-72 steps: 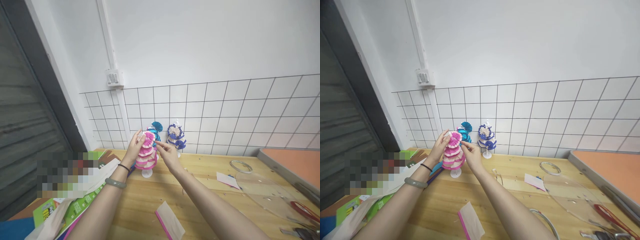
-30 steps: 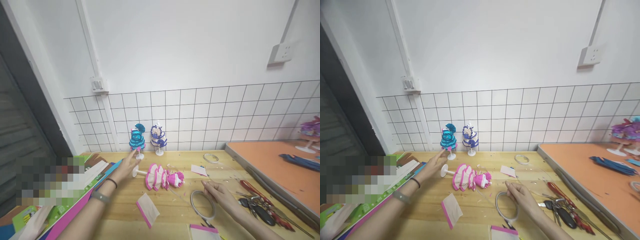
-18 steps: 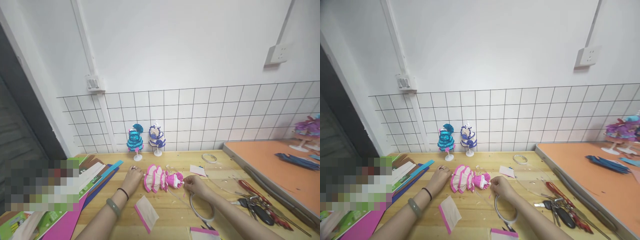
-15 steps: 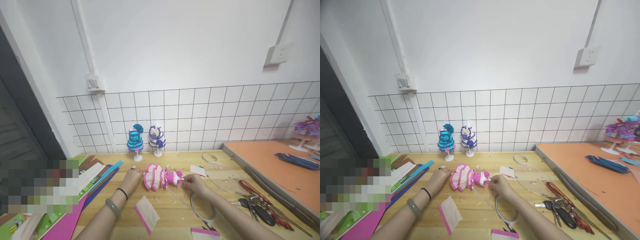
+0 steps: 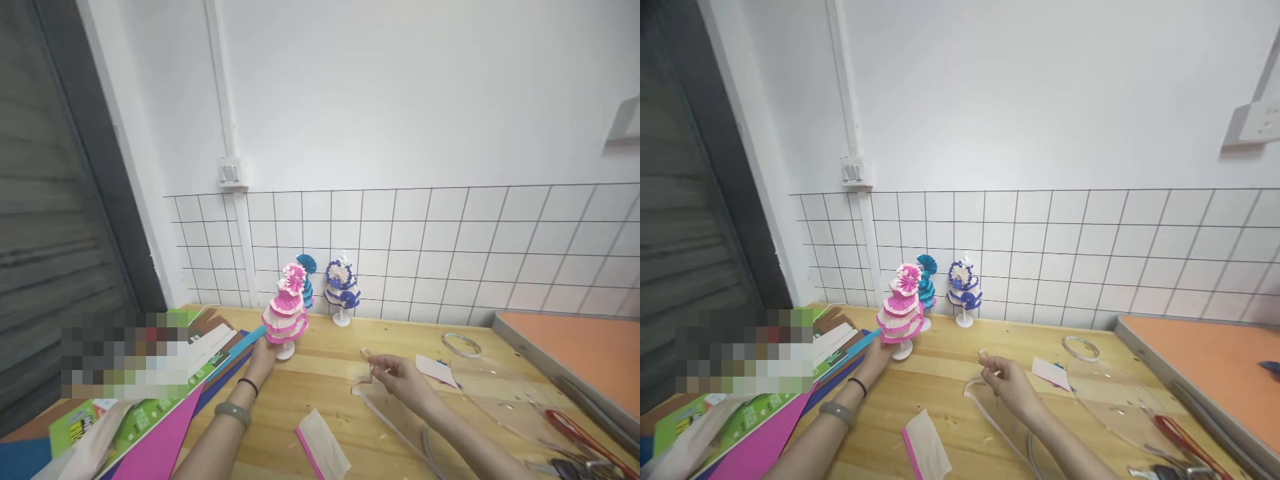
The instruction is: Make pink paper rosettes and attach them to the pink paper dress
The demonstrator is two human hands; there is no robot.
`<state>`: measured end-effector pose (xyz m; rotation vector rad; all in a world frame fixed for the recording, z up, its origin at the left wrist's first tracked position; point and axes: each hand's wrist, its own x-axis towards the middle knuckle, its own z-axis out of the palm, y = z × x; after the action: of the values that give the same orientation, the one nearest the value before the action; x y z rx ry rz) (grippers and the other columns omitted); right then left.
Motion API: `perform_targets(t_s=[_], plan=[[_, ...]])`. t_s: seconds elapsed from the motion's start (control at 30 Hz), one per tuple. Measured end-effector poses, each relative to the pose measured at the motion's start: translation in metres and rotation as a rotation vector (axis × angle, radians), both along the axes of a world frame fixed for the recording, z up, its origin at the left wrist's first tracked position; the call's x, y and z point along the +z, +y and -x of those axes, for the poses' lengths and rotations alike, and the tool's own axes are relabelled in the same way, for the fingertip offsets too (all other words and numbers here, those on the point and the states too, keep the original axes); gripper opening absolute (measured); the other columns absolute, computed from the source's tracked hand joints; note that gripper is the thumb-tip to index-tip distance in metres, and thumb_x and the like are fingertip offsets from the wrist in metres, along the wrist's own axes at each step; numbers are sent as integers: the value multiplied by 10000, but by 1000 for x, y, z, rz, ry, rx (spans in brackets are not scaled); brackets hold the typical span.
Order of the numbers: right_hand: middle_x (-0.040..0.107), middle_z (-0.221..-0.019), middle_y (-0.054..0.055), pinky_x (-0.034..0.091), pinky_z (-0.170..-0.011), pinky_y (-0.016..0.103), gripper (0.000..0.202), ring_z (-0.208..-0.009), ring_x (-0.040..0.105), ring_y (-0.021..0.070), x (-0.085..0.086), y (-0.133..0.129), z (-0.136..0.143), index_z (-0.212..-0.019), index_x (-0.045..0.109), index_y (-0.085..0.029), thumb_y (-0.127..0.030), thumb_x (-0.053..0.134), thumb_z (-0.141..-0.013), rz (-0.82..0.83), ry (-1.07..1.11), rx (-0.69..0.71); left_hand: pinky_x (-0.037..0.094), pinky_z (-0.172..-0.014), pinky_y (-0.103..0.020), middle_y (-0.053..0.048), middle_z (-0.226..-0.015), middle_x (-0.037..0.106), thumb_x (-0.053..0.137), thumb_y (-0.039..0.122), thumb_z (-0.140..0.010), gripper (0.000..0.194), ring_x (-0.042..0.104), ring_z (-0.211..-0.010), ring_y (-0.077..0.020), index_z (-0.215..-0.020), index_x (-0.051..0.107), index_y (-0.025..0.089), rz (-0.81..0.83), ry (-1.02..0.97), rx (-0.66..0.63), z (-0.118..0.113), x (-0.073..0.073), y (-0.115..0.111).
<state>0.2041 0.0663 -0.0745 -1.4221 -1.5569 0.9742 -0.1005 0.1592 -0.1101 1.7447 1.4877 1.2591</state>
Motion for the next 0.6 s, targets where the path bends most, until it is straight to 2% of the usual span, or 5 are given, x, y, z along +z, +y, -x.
perform_targets(t_s=[0.1, 0.23, 0.33, 0.43, 0.6], plan=[[603, -715, 17, 388, -500, 244, 372, -481, 457, 87, 9, 16, 31, -949, 652, -133, -389, 548, -701, -72, 0, 26, 462, -602, -282, -64, -661, 657, 553, 346, -674, 248, 593, -679, -210, -694, 621, 109, 13, -57, 3, 0, -8, 2], [595, -676, -3, 359, -472, 232, 367, -473, 461, 83, 30, 37, 80, -939, 645, -153, -395, 600, -668, -80, 133, 91, 469, -666, -300, -74, -723, 664, 498, 300, -715, 248, 596, -735, -215, -769, 644, 107, -5, -74, -27, -2, -14, 2], [579, -647, -12, 263, -402, 196, 313, -414, 386, 42, 43, 52, 115, -771, 622, -148, -441, 624, -661, 37, 385, 175, 470, -699, -313, -86, -750, 665, 481, 256, -718, 236, 598, -768, -231, -774, 650, 101, -5, -56, -58, -2, -16, 1], [513, -521, -36, 171, -377, 174, 356, -381, 302, 17, 51, 63, 142, -596, 537, -142, -476, 640, -661, 142, 624, 233, 464, -764, -319, -92, -851, 669, 464, 212, -724, 252, 592, -846, -229, -859, 648, 105, -24, -32, -119, -3, -18, 1], [346, -375, -100, 106, -360, 161, 393, -342, 204, 1, 50, 74, 167, -525, 463, -152, -448, 710, -597, 214, 842, 221, 464, -782, -325, -96, -893, 666, 435, 207, -751, 284, 594, -852, -218, -931, 636, 116, -51, 5, -127, -3, -23, 5]])
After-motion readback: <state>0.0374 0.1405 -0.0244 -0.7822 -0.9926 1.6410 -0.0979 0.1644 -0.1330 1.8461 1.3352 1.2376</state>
